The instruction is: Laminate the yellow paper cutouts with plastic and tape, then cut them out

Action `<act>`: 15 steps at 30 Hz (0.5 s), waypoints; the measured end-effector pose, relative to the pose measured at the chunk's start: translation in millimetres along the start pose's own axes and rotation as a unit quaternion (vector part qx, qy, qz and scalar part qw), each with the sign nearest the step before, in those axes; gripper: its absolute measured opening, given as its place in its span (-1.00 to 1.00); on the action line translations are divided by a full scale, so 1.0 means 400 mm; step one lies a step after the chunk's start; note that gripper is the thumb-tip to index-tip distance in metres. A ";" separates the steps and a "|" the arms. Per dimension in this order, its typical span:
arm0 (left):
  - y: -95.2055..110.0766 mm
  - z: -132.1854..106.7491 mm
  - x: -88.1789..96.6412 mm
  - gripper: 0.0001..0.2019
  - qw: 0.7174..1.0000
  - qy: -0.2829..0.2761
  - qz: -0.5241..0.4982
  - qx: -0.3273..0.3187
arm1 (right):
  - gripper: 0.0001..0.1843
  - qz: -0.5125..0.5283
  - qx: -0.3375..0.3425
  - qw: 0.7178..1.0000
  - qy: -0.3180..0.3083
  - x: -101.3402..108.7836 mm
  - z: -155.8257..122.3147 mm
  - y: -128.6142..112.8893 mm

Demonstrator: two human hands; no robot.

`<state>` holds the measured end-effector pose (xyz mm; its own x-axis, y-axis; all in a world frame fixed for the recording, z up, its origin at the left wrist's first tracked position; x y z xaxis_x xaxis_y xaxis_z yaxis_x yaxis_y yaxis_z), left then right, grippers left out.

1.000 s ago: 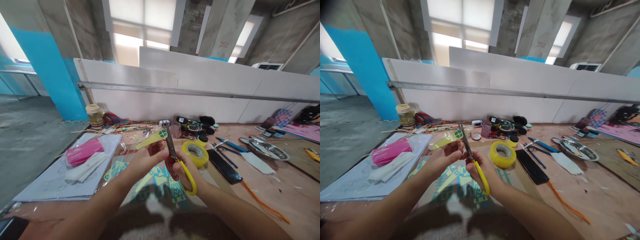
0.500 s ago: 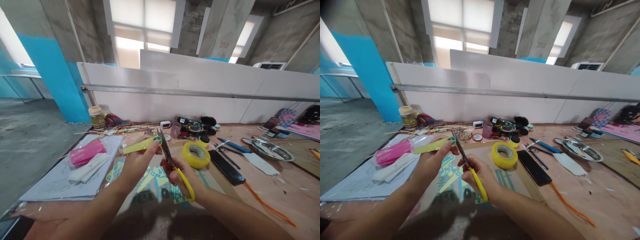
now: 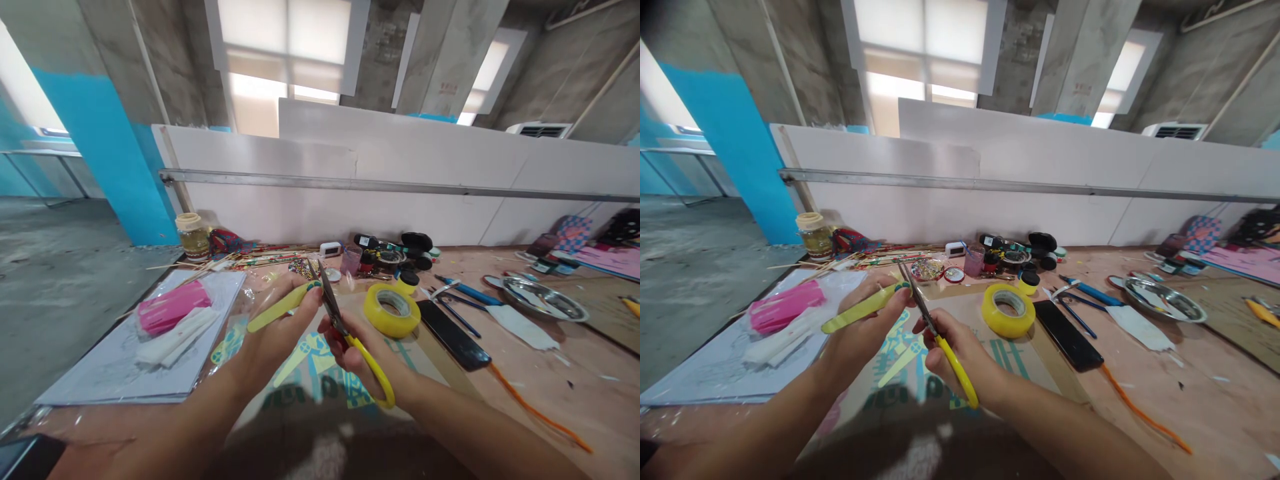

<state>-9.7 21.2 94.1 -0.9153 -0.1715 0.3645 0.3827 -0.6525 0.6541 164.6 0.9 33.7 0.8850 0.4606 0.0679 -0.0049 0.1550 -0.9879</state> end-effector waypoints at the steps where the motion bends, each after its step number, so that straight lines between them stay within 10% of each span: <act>1: -0.001 -0.001 -0.001 -0.79 1.000 0.000 0.001 0.001 | -0.20 0.000 0.002 1.000 0.004 0.001 0.000 0.000; 15: 0.012 -0.004 0.000 -0.82 1.000 0.000 0.019 -0.007 | -0.20 0.003 0.001 0.999 0.051 0.001 0.005 0.002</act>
<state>-8.1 16.9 96.0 -0.9001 -0.1971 0.3885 0.4156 -0.6560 0.6300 164.0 3.1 33.0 0.9275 0.3708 0.0479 -0.0108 0.1547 -0.9879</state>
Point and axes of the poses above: each hand's wrist, its own z-axis towards the middle knuckle, its own x-axis out of the back of the hand, y = z × x, the point moved 2 cm from there along z, towards the middle knuckle, and after that the axes turned 5 degrees about -x, right-handed, at the moved point
